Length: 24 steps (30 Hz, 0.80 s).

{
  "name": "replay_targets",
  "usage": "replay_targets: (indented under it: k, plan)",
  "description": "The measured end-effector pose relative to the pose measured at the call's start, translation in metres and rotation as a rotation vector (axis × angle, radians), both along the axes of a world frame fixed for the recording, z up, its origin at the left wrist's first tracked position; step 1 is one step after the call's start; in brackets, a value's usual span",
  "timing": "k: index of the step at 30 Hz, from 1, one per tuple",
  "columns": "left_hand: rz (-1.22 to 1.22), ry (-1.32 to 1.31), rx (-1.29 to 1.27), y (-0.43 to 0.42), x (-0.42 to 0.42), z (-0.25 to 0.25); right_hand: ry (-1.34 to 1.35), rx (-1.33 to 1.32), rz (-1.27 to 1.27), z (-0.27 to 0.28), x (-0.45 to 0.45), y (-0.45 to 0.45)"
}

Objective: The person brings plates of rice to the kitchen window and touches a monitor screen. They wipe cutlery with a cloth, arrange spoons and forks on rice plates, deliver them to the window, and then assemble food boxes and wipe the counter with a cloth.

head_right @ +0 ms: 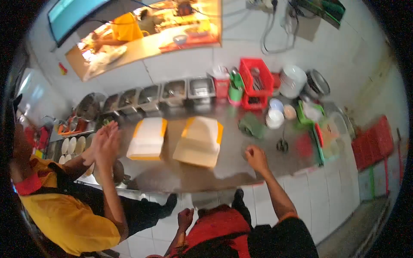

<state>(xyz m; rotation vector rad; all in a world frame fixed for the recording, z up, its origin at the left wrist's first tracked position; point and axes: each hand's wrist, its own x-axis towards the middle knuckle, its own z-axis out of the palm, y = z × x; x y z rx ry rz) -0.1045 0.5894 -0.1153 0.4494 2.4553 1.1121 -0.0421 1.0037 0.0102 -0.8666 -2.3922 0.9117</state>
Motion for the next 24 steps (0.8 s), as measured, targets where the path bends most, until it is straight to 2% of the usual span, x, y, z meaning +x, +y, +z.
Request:
replay_targets:
  k: [1, 2, 3, 4, 5, 6, 8, 9, 10, 11, 13, 15, 17, 19, 21, 24]
  plan:
    - [-0.086, 0.062, -0.078, 0.018, -0.011, -0.002, 0.018, 0.109, 0.037, -0.006, -0.014, 0.019]
    - [-0.103, 0.138, 0.017, 0.034, -0.015, -0.002, 0.081, 0.197, 0.055, -0.013, -0.018, 0.03]
    - [-0.136, 0.194, -0.057, 0.051, -0.018, 0.0, 0.045, 0.259, 0.038, -0.015, -0.024, 0.044]
    - [-0.15, 0.216, 0.032, 0.076, -0.027, 0.039, -0.015, 0.388, 0.044, -0.029, -0.031, 0.066]
    - [-0.081, 0.358, 0.08, 0.096, -0.035, 0.049, 0.103, 0.347, 0.105, -0.024, -0.031, 0.071]
    - [-0.016, 0.488, 0.119, 0.117, -0.041, 0.059, 0.058, 0.353, 0.148, -0.029, -0.037, 0.088]
    - [0.094, 0.548, 0.006, 0.15, -0.074, 0.101, 0.006, 0.502, 0.147, -0.037, -0.049, 0.106]
    - [0.176, 0.685, 0.014, 0.165, -0.094, 0.107, 0.021, 0.515, 0.186, -0.034, -0.055, 0.11]
    - [0.253, 0.816, 0.017, 0.178, -0.118, 0.11, -0.072, 0.519, 0.179, -0.031, -0.06, 0.111]
    - [0.298, 0.834, -0.063, 0.187, -0.137, 0.127, -0.172, 0.525, 0.166, -0.028, -0.065, 0.113]
    - [0.352, 0.854, -0.144, 0.194, -0.168, 0.144, -0.198, 0.489, 0.184, -0.036, -0.075, 0.125]
    - [0.243, 0.953, -0.416, 0.194, -0.196, 0.145, -0.224, 0.45, 0.181, -0.042, -0.08, 0.136]
    - [0.191, 0.857, -0.456, 0.191, -0.215, 0.126, -0.291, 0.455, 0.194, -0.048, -0.081, 0.142]
    - [0.125, 0.772, -0.501, 0.183, -0.232, 0.111, -0.237, 0.451, 0.186, -0.042, -0.073, 0.135]
    - [0.206, 0.594, -0.443, 0.182, -0.245, 0.099, -0.19, 0.45, 0.164, -0.043, -0.066, 0.133]
    - [0.259, 0.635, -0.485, 0.174, -0.255, 0.095, -0.131, 0.332, 0.164, -0.056, -0.057, 0.133]
